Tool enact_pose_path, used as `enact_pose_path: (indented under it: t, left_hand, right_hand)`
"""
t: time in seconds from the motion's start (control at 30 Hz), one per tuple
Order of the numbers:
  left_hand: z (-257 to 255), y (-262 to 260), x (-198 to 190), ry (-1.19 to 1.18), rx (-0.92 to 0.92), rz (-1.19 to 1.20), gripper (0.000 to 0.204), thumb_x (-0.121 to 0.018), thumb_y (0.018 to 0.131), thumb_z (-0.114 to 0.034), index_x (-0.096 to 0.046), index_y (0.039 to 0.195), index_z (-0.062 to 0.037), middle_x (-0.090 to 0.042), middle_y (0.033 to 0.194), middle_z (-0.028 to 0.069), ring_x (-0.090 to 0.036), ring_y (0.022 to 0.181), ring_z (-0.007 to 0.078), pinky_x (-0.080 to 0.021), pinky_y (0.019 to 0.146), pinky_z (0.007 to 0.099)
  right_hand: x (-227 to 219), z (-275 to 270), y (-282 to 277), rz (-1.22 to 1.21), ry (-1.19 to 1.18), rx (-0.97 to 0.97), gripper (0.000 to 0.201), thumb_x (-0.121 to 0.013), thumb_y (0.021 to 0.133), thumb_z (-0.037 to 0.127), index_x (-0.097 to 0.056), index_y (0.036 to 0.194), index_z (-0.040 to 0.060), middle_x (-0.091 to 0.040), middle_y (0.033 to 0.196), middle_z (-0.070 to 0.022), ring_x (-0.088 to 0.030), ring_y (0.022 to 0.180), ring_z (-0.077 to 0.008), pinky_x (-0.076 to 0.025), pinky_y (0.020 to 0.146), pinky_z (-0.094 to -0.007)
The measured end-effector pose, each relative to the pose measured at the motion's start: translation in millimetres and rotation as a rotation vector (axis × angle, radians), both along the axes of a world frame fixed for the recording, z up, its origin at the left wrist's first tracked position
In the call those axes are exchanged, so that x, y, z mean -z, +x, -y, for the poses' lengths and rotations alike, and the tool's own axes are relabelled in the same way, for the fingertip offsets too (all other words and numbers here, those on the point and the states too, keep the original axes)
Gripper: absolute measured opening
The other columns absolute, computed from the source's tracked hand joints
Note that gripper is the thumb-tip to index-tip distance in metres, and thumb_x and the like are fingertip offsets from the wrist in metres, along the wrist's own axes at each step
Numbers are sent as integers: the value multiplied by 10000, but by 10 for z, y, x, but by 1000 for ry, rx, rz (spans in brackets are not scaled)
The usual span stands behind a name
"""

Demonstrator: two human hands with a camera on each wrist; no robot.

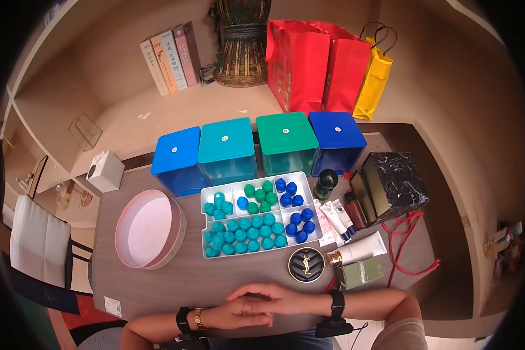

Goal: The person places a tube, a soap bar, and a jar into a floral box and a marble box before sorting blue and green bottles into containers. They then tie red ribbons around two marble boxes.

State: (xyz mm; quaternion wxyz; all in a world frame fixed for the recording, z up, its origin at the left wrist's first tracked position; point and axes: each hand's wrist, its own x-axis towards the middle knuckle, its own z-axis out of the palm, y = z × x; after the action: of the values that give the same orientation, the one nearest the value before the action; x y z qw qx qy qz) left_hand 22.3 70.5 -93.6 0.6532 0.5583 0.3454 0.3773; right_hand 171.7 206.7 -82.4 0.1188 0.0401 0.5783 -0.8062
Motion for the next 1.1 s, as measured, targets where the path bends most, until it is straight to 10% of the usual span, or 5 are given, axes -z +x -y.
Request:
enact_pose_path:
  t: [1.1]
  left_hand:
    - [23, 71, -40, 284, -112, -271, 243, -620, 1034, -265, -709, 1047, -40, -695, 1022, 62, -631, 1031, 185, -501, 931, 344]
  right_hand:
    - [-81, 11, 7, -89, 9, 29, 367, -569, 1048, 137, -546, 1392, 9, -555, 1441, -136, -498, 1370, -226, -398, 1146, -375]
